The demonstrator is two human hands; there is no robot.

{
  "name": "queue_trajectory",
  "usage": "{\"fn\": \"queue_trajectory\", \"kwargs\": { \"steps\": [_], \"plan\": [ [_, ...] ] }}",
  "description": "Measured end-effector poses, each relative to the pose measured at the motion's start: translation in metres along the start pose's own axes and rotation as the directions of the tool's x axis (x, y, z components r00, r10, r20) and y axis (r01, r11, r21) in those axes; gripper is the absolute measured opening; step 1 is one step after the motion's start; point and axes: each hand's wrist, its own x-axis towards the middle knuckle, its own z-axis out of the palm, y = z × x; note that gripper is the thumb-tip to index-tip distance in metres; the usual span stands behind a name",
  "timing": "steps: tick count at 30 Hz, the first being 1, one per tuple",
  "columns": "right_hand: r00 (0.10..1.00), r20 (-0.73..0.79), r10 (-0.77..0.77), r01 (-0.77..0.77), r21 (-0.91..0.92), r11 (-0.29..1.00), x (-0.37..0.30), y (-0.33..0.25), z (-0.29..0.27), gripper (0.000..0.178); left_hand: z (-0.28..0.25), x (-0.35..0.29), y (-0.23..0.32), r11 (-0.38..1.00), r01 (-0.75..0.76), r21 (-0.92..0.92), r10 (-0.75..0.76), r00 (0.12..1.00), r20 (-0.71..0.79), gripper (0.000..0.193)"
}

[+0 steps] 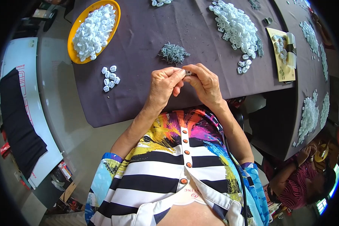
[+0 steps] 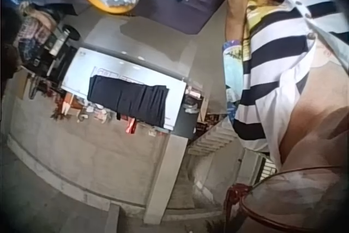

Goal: The person assembles plastic cord locks by hand, picking up plastic components and springs from the table and fitting them together.

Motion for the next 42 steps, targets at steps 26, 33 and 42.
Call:
{"fn": "queue_trajectory", "kwargs": {
  "steps": [26,33,42],
  "plan": [
    [1.000,-0.025,0.005,-0.003,0.068,0.998,-0.006,0.014,0.007,0.019,-0.008,-0.002,-0.021,0.988,0.118,-0.100,-0.121,0.993,-0.019,0.019],
    [0.989,-0.077,0.126,-0.118,0.099,0.988,-0.001,0.015,-0.004,0.025,0.004,0.011,-0.009,0.996,0.053,-0.070,-0.047,0.995,0.088,0.020],
    [0.989,-0.074,0.128,-0.120,0.106,0.987,-0.003,0.018,0.002,0.027,0.006,0.008,-0.009,0.999,0.005,-0.035,-0.004,1.000,0.008,0.020]
  ]
}}
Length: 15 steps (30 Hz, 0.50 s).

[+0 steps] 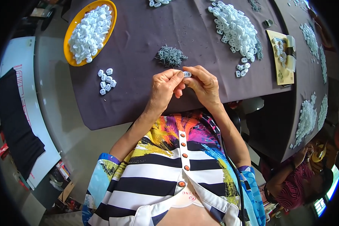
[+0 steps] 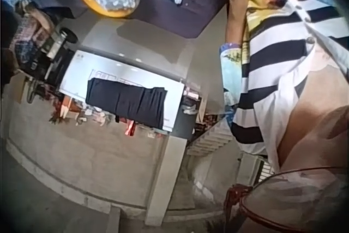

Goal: The person assembles plastic cord locks by hand, picking up plastic components and springs from the table and fitting them together.

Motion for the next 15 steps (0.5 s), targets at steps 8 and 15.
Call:
{"fn": "queue_trajectory", "kwargs": {
  "steps": [8,15],
  "plan": [
    [0.985,0.125,-0.120,0.150,-0.269,0.952,0.005,-0.015,-0.005,0.022,-0.038,-0.007,0.002,0.901,-0.055,0.430,0.137,0.977,-0.163,0.014],
    [0.970,-0.215,-0.117,-0.079,-0.725,0.684,0.017,-0.001,-0.081,0.008,-0.122,-0.016,0.026,0.754,0.107,0.648,0.198,0.904,-0.379,0.019]
  ]
}}
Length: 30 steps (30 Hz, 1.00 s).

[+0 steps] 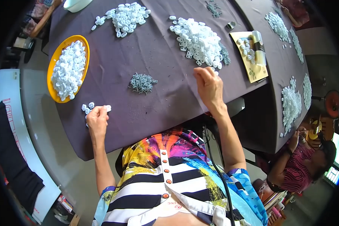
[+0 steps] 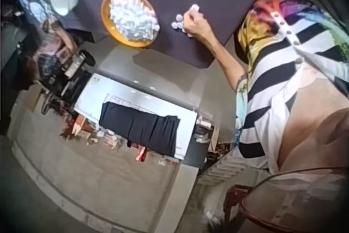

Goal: The person assembles plastic cord locks by hand, picking up plastic components and springs from the table and fitting them together.

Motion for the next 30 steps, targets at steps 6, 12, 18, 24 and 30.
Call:
{"fn": "queue_trajectory", "kwargs": {
  "steps": [6,12,18,24,30],
  "plan": [
    [0.990,0.047,0.133,-0.110,-0.337,0.935,0.020,0.012,0.010,0.012,-0.011,0.004,-0.004,0.989,-0.057,0.138,0.077,0.986,-0.146,0.024],
    [0.985,0.077,0.155,-0.113,-0.396,0.911,0.025,0.014,0.015,0.015,-0.010,-0.002,0.001,0.942,-0.128,0.311,0.205,0.951,-0.230,0.027],
    [0.992,0.115,0.044,-0.011,-0.275,0.961,0.014,-0.017,0.002,0.007,0.010,-0.021,0.031,0.967,-0.216,0.136,0.238,0.957,-0.169,0.017],
    [0.790,0.589,0.171,-0.530,0.515,0.674,-0.023,-0.078,0.029,0.010,0.083,-0.043,0.048,0.798,0.087,-0.596,0.167,0.919,0.358,0.014],
    [0.704,0.678,0.213,-0.682,0.561,0.469,-0.023,-0.084,0.034,0.016,0.093,-0.038,0.038,0.641,0.237,-0.730,0.132,0.903,0.409,0.016]
  ]
}}
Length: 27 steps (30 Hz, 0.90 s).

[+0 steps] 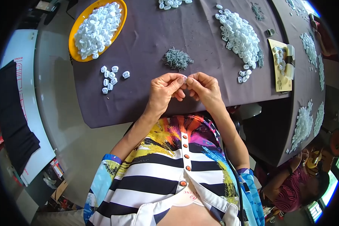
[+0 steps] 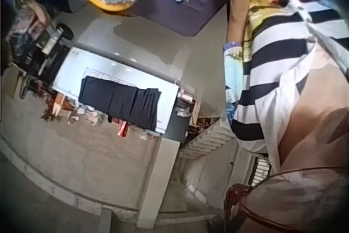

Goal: The person assembles plastic cord locks by hand, picking up plastic components and springs from the table and fitting them together.

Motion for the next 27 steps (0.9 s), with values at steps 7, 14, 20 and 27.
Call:
{"fn": "queue_trajectory", "kwargs": {
  "steps": [7,14,20,27],
  "plan": [
    [0.997,0.060,-0.039,0.042,-0.044,0.998,0.002,0.008,0.001,0.016,-0.002,0.001,0.003,0.980,-0.042,0.195,0.057,0.996,-0.067,0.014],
    [0.777,-0.021,-0.629,0.395,-0.762,0.513,0.032,0.000,-0.010,0.011,-0.008,0.002,-0.005,0.997,0.016,0.081,-0.012,0.999,-0.047,0.014],
    [0.824,0.043,-0.564,0.338,-0.837,0.430,0.042,0.000,-0.008,0.006,-0.008,0.006,-0.001,0.997,0.064,0.043,-0.063,0.998,-0.030,0.014],
    [0.857,0.069,-0.511,0.300,-0.873,0.385,0.044,0.007,-0.009,0.006,-0.010,0.007,-0.001,0.997,0.063,0.033,-0.063,0.998,-0.006,0.015]
  ]
}}
